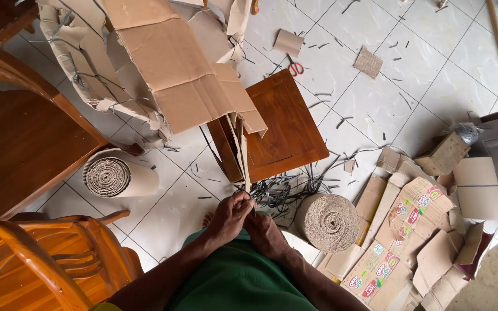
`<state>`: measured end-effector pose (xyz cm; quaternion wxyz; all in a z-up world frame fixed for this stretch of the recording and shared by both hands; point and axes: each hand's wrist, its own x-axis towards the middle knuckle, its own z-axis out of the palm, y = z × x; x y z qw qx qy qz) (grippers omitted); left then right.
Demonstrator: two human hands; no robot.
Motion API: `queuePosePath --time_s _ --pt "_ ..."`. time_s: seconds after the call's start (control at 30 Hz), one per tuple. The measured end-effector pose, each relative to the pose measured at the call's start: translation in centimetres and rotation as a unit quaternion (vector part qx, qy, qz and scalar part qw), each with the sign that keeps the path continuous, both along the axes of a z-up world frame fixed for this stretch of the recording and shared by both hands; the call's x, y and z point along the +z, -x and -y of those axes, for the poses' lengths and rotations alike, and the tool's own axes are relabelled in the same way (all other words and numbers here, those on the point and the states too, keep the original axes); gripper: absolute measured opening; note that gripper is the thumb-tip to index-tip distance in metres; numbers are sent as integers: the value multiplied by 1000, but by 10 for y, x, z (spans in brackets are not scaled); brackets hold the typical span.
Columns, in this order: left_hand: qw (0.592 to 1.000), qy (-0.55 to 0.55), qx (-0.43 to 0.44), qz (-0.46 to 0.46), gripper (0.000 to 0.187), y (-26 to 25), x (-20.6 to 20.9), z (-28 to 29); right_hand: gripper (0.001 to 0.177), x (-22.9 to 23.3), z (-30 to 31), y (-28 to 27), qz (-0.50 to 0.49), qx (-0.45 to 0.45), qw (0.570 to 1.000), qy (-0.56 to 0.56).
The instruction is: A person is wrapping a wooden chair with cardboard and securing it with plastic ties to prepare it for transport.
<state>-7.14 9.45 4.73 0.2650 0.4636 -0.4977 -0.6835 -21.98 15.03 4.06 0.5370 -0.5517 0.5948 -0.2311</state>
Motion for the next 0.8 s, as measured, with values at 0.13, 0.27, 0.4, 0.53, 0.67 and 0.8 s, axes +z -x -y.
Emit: queuePosePath --time_s 0.13,0.27,0.4,0.53,0.67,0.8 --pt "997 61 8 43 20 0 2 -3 10 18 -2 0 51 61 994 72" --pt "999 44 2 9 20 -1 12 -4 27 0 -14 24 66 25 996 -47" --pt "996 40 42 67 18 4 5 -12 50 30 17 32 117 -126 983 -71" --pt "995 67 70 12 23 6 24 -10 44 42 50 24 78 78 982 155" --pt "993 88 73 36 24 3 15 -18 26 28 57 20 47 -9 996 71" --pt "981 145 101 76 24 14 9 -14 31 32 63 20 38 -45 998 11"
